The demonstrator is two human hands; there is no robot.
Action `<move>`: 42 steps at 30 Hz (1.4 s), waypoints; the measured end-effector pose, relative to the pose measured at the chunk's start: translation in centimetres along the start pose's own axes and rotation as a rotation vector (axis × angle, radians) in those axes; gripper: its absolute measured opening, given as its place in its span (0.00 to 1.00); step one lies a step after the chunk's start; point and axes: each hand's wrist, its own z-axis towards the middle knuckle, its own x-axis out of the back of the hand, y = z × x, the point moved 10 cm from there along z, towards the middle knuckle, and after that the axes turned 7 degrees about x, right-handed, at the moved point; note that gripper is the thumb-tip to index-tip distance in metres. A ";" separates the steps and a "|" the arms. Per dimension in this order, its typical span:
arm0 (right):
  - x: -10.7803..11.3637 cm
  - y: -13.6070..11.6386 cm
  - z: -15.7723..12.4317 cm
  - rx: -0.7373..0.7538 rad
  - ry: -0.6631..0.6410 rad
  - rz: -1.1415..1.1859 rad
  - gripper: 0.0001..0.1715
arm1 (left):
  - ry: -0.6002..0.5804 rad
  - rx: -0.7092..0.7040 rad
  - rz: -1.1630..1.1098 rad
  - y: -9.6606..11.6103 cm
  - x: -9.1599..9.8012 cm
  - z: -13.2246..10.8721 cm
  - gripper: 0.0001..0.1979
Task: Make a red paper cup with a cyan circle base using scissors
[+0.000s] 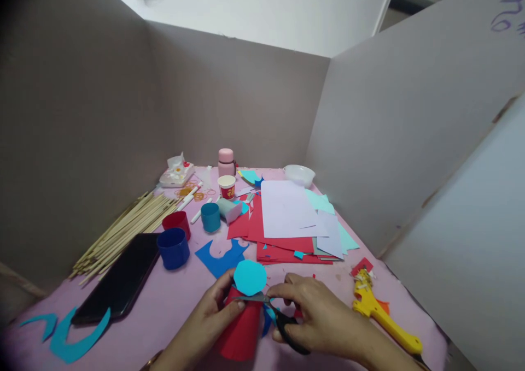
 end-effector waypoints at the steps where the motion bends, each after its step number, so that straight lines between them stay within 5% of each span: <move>1: 0.0 0.0 0.0 0.000 0.000 -0.014 0.29 | -0.003 -0.002 0.008 0.0 -0.1 0.0 0.19; 14: 0.0 -0.7 0.1 0.047 0.000 -0.131 0.27 | 0.016 0.001 0.071 0.4 0.0 -0.1 0.18; 25: 0.1 -0.2 -0.3 0.051 0.011 0.005 0.30 | -0.018 -0.006 0.057 0.3 -0.2 0.1 0.20; 31: -0.2 1.3 0.1 -0.001 -0.002 0.253 0.22 | -0.133 -0.002 -0.024 0.6 -1.1 -0.1 0.24; 42: -1.9 4.3 -0.3 -0.082 -0.014 0.625 0.19 | -0.369 0.139 -0.007 0.6 -2.2 -1.9 0.70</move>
